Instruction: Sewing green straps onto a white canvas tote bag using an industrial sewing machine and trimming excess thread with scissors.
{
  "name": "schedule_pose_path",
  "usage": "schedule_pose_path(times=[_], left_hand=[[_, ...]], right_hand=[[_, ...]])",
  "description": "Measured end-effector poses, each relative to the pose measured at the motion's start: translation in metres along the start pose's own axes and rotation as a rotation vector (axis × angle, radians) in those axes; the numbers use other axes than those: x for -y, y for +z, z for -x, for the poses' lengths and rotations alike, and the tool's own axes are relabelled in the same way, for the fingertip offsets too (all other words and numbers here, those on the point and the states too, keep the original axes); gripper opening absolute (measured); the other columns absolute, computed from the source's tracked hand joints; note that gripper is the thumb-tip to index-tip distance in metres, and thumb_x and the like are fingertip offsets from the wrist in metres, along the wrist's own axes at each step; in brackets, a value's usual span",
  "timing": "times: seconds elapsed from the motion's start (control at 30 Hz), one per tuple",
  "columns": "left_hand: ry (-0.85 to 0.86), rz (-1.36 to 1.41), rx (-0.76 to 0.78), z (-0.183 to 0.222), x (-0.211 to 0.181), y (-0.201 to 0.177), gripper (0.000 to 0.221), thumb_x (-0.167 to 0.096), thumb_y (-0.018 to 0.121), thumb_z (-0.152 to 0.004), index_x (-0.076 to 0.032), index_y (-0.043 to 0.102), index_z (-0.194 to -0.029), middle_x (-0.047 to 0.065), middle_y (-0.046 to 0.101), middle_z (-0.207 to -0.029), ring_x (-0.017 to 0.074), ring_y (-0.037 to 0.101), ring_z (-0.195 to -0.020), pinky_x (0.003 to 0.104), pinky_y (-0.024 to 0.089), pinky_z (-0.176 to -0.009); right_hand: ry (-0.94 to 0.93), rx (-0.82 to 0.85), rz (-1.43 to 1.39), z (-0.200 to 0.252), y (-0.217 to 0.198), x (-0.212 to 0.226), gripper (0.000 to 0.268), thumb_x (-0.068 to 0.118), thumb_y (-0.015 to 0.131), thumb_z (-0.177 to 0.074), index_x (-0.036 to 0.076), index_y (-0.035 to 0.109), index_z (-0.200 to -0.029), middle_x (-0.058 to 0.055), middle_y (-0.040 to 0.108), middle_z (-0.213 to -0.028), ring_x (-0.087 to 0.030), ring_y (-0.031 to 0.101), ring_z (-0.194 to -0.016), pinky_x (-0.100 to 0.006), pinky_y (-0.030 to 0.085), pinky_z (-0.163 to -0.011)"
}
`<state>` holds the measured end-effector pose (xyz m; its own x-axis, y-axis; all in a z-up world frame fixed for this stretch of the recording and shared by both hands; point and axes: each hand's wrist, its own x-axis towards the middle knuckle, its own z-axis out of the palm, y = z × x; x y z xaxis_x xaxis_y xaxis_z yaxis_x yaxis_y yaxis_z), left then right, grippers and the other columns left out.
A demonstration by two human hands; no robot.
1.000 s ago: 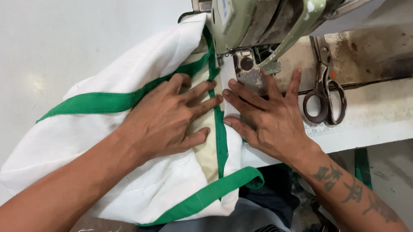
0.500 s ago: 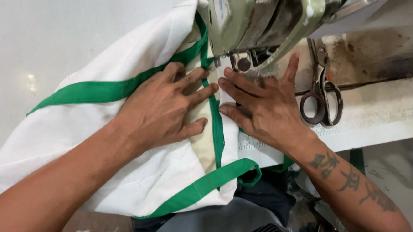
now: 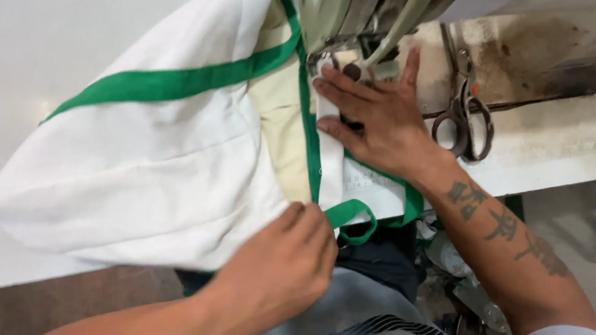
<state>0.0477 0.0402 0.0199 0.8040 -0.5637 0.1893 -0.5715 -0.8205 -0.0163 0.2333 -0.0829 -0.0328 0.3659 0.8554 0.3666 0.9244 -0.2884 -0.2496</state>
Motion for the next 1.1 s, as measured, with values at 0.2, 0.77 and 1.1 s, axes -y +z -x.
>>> schedule_pose_path(times=[0.2,0.77,1.1], left_hand=[[-0.063,-0.024,-0.232,0.005,-0.029,0.023,0.019,0.004,0.046,-0.081,-0.004,0.052,-0.065,0.009,0.043,-0.058,0.0219,0.040,-0.055,0.030,0.033,-0.050],[-0.184,-0.066,0.327,-0.015,0.088,0.013,0.074,-0.052,0.069,-0.065,-0.014,0.035,-0.119,0.017,0.040,-0.126,0.0270,0.051,-0.102,0.033,0.057,-0.059],[-0.083,0.357,-0.053,0.000,0.088,0.062,0.053,-0.021,0.057,-0.083,0.006,0.038,-0.125,0.029,0.036,-0.131,0.0405,0.039,-0.122,0.043,0.041,-0.095]], right_hand=[[-0.208,0.039,-0.159,0.029,-0.034,0.031,0.039,-0.004,0.051,-0.086,-0.001,0.041,-0.124,-0.020,0.052,-0.124,-0.037,0.055,-0.109,-0.055,0.047,-0.094],[-0.303,-0.104,-0.309,0.053,-0.022,0.045,0.027,0.008,0.042,-0.091,-0.005,0.058,-0.109,-0.019,0.059,-0.113,-0.031,0.058,-0.109,-0.047,0.043,-0.100],[-0.300,-0.107,-0.214,0.076,-0.008,0.037,0.037,0.020,0.034,-0.091,0.006,0.050,-0.121,-0.012,0.053,-0.125,-0.027,0.055,-0.115,-0.044,0.041,-0.103]])
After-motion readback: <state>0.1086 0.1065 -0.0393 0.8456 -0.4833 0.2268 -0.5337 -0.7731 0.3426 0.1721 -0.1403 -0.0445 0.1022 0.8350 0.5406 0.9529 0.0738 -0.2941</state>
